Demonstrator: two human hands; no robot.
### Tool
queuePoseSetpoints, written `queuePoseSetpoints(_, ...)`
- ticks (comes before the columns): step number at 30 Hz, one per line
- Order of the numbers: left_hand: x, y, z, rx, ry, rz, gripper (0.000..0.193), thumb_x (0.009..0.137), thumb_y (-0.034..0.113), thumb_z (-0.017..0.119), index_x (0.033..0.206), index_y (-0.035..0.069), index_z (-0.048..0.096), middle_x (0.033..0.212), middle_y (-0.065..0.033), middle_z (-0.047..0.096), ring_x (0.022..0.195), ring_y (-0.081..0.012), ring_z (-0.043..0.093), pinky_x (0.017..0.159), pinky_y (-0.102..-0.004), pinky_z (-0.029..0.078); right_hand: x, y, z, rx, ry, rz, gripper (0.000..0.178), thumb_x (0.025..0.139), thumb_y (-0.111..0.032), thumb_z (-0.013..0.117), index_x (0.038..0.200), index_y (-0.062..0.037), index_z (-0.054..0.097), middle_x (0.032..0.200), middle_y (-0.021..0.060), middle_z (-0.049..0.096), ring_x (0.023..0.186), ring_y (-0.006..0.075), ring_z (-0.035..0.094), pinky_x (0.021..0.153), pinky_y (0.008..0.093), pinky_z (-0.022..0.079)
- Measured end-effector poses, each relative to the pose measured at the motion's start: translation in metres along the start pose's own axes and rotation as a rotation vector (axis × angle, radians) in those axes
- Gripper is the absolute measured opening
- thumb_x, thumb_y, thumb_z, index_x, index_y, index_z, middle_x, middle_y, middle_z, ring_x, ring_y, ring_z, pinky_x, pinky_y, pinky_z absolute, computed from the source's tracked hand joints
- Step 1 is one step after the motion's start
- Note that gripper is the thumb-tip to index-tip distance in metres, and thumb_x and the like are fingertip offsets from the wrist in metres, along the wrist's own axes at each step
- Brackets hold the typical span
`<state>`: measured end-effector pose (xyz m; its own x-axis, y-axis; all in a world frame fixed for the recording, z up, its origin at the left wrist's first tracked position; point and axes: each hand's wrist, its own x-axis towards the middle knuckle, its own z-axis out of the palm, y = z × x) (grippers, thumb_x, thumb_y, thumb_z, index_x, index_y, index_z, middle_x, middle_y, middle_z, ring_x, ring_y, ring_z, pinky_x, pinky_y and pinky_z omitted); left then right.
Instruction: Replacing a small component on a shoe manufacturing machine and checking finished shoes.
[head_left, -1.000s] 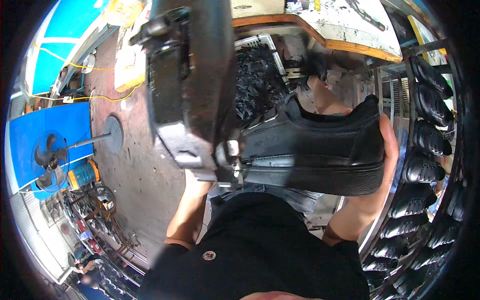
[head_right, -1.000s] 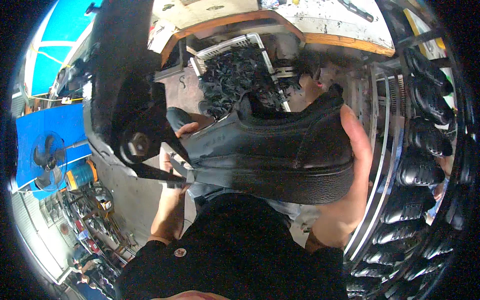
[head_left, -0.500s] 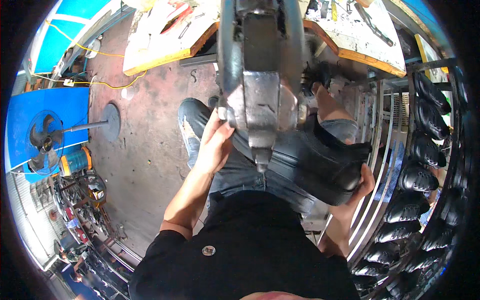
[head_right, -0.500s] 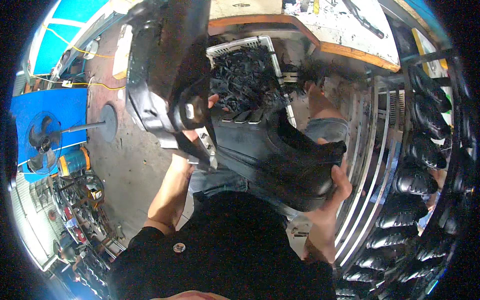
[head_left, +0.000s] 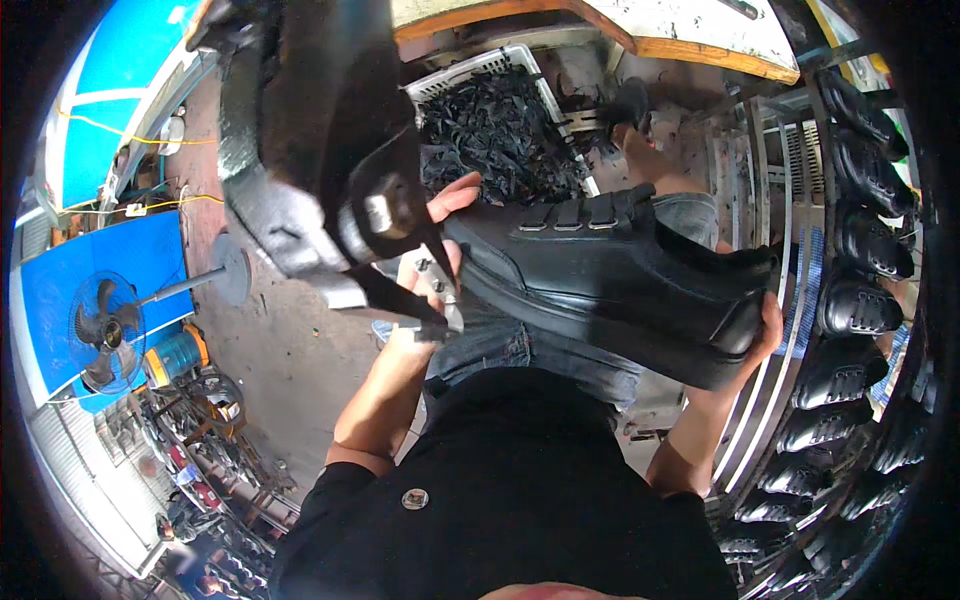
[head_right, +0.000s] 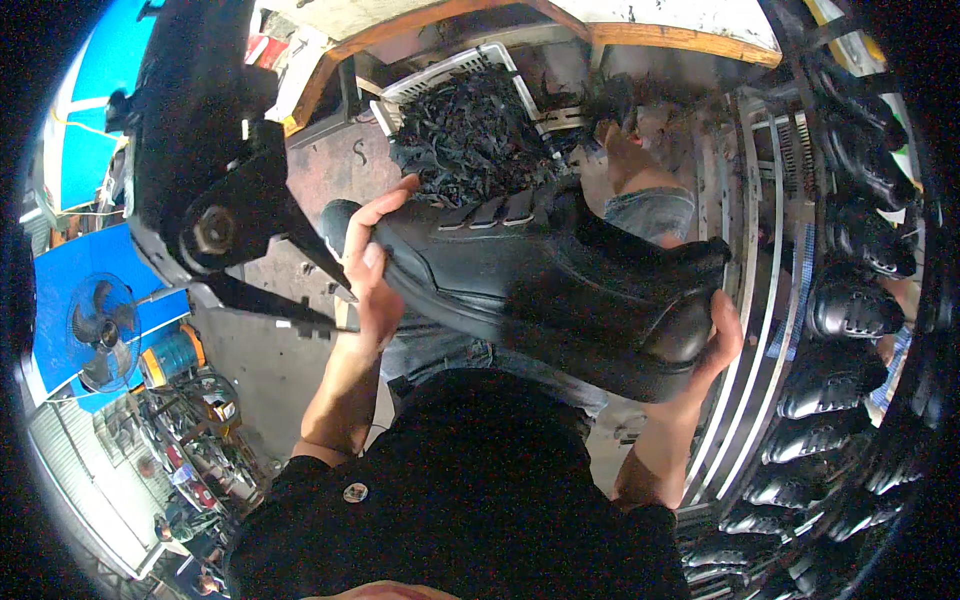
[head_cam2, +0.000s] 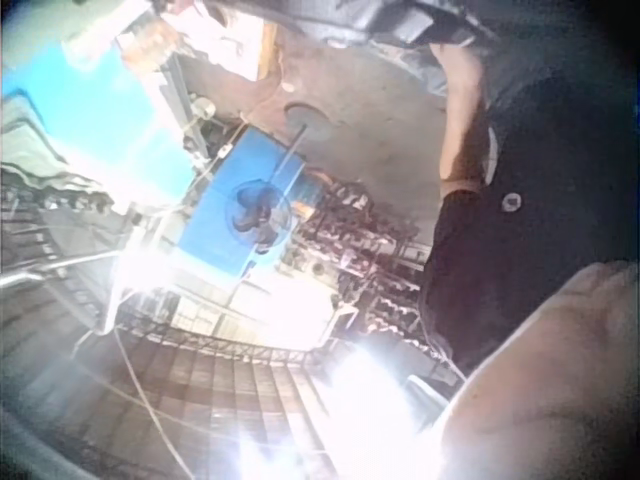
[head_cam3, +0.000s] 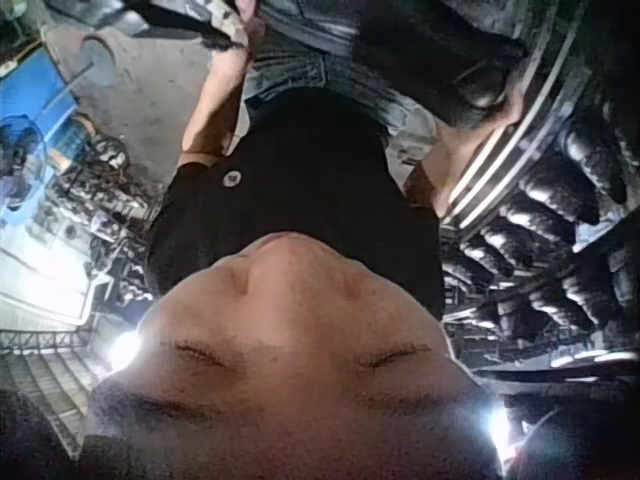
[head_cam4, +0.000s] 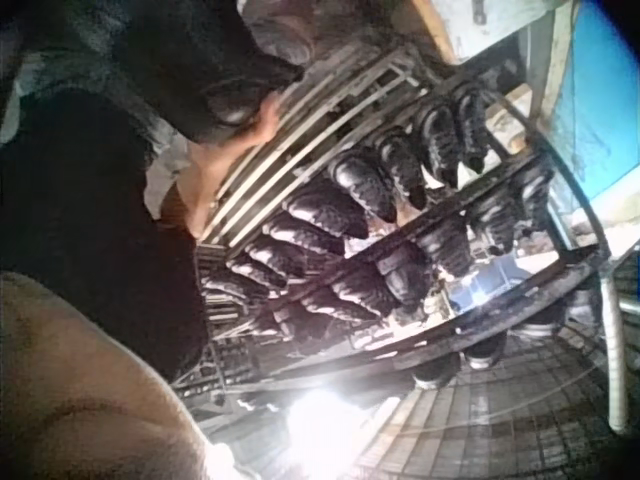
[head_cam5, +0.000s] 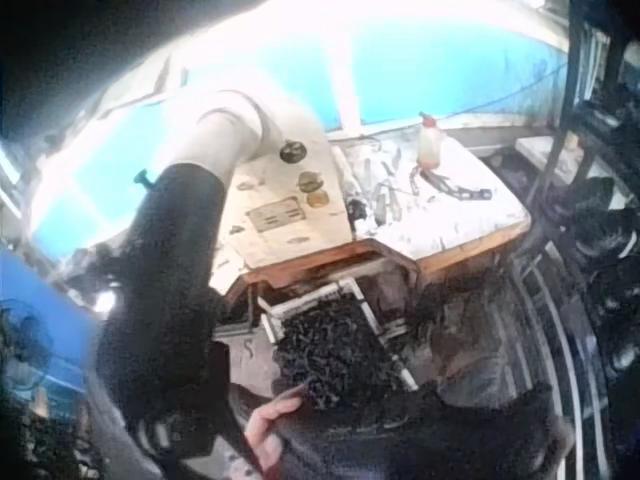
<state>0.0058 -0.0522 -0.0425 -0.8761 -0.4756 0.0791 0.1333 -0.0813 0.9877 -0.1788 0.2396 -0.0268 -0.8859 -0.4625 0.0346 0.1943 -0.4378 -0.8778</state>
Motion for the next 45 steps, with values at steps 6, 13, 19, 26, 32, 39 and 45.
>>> queuePoseSetpoints(6,-0.015,0.035,0.026,0.059,0.127,0.005,0.072,0.096,0.039,0.070,0.152,0.008,0.038,0.155,-0.0226,0.042,0.139,-0.0357,0.048,0.116,-0.0509,0.040,0.047,0.001,-0.008,0.543,-0.183,0.212,0.063,0.109,-0.049,0.036,0.153,-0.0050,0.045,0.147,0.0271,0.055,0.134,0.0341,0.057,0.117,0.0490,0.044)
queuePoseSetpoints(13,-0.020,0.048,0.024,0.191,0.299,-0.061,0.094,0.086,0.058,0.077,0.148,-0.003,0.043,0.139,-0.0189,0.056,0.128,-0.0298,0.059,0.110,-0.0453,0.044,0.074,0.011,-0.013,0.482,-0.152,0.184,0.059,0.111,-0.043,0.035,0.147,0.0006,0.050,0.143,0.0311,0.057,0.133,0.0363,0.059,0.119,0.0455,0.043)
queuePoseSetpoints(19,-0.029,0.036,0.014,0.033,0.278,0.050,0.077,0.083,0.019,0.084,0.149,0.013,0.046,0.151,-0.0233,0.046,0.133,-0.0417,0.055,0.111,-0.0573,0.045,0.080,-0.005,0.016,0.415,0.059,0.460,0.067,0.108,-0.051,0.037,0.143,0.0034,0.054,0.138,0.0297,0.061,0.130,0.0390,0.061,0.116,0.0479,0.046)
queuePoseSetpoints(26,-0.045,0.026,0.004,0.015,0.348,0.032,0.075,0.085,0.026,0.084,0.149,0.014,0.046,0.152,-0.0230,0.045,0.134,-0.0434,0.053,0.112,-0.0580,0.045,0.078,-0.026,0.034,0.553,-0.095,0.541,0.060,0.108,-0.042,0.046,0.149,0.0023,0.046,0.152,0.0252,0.051,0.134,0.0362,0.058,0.115,0.0500,0.046)
queuePoseSetpoints(32,-0.068,0.020,0.001,0.072,0.535,-0.161,0.068,0.091,0.032,0.078,0.147,0.011,0.045,0.152,-0.0228,0.044,0.135,-0.0392,0.053,0.112,-0.0542,0.045,0.073,-0.023,0.053,0.331,-0.117,0.400,0.059,0.109,-0.041,0.046,0.151,-0.0001,0.045,0.152,0.0251,0.051,0.135,0.0356,0.056,0.114,0.0507,0.046)
queuePoseSetpoints(39,-0.067,0.024,-0.006,0.276,0.539,-0.189,0.080,0.090,0.052,0.078,0.148,0.007,0.046,0.146,-0.0228,0.051,0.127,-0.0325,0.058,0.109,-0.0489,0.047,0.063,-0.020,0.069,0.083,-0.157,0.248,0.058,0.109,-0.041,0.046,0.153,-0.0029,0.043,0.152,0.0251,0.050,0.137,0.0348,0.054,0.113,0.0514,0.047)
queuePoseSetpoints(45,-0.057,0.034,0.000,0.261,0.605,-0.244,0.096,0.085,0.074,0.068,0.149,0.006,0.045,0.149,-0.0224,0.050,0.134,-0.0332,0.051,0.113,-0.0504,0.041,0.053,-0.020,0.073,-0.122,-0.199,0.116,0.057,0.109,-0.040,0.045,0.154,-0.0053,0.041,0.153,0.0250,0.050,0.139,0.0342,0.053,0.113,0.0521,0.048)
